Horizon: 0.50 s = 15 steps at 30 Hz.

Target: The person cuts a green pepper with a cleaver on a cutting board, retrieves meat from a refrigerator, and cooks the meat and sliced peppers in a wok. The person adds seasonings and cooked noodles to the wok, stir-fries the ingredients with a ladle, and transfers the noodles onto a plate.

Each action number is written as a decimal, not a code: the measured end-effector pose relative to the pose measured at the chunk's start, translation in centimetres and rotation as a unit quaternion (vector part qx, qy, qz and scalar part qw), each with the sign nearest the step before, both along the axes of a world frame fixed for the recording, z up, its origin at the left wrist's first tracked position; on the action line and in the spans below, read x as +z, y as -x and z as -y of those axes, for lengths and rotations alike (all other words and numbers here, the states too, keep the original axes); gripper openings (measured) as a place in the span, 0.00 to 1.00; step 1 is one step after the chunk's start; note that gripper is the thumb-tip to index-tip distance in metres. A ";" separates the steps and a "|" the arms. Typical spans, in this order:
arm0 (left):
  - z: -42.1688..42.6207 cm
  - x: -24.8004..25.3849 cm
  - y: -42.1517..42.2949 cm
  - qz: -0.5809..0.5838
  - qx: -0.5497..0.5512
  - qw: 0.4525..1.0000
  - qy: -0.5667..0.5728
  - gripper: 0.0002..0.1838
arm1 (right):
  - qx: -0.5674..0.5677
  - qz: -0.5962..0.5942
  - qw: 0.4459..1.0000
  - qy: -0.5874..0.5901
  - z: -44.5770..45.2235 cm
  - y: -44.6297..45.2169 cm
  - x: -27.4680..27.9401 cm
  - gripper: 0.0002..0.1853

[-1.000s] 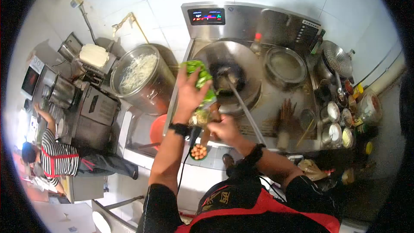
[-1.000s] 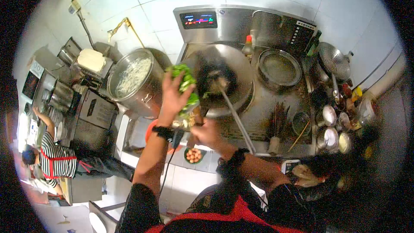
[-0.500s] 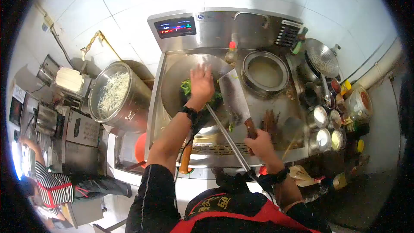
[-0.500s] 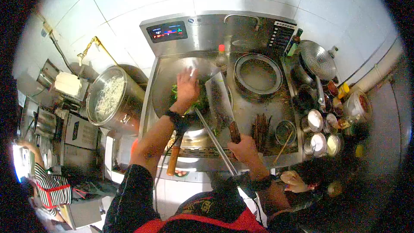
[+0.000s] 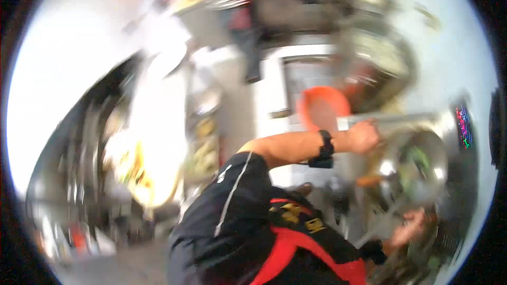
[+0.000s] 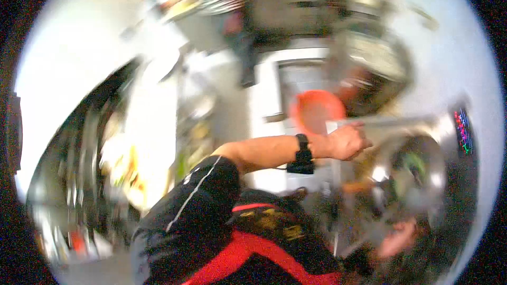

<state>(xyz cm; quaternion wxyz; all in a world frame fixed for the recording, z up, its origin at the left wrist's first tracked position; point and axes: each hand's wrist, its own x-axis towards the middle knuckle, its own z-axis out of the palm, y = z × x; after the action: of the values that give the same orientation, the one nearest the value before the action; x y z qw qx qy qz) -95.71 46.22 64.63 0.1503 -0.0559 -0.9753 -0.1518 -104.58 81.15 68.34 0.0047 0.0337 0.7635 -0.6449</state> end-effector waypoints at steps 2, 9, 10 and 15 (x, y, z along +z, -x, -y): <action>6.3 -3.0 -12.2 -0.028 0.187 0.977 -0.098 0.14 | 0.007 -0.072 0.997 0.009 7.2 -3.5 1.2 0.17; 15.5 -10.9 -59.1 -0.017 0.714 0.700 -0.026 0.16 | 0.422 0.092 0.901 0.044 24.3 -17.2 -5.4 0.12; 16.2 -11.2 -62.9 -0.021 0.750 0.660 0.038 0.18 | 0.470 0.131 0.871 0.056 27.1 -21.3 -6.0 0.10; 16.7 -13.2 -75.6 0.087 0.689 0.716 0.076 0.24 | 0.698 0.264 0.661 -0.074 36.6 -38.2 -9.8 0.12</action>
<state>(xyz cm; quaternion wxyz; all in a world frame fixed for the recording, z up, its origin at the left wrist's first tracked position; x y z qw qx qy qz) -20.07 29.51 51.41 0.1230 0.6337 -0.7610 0.0642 -66.33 44.56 58.52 0.6527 -0.3402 0.5747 -0.3578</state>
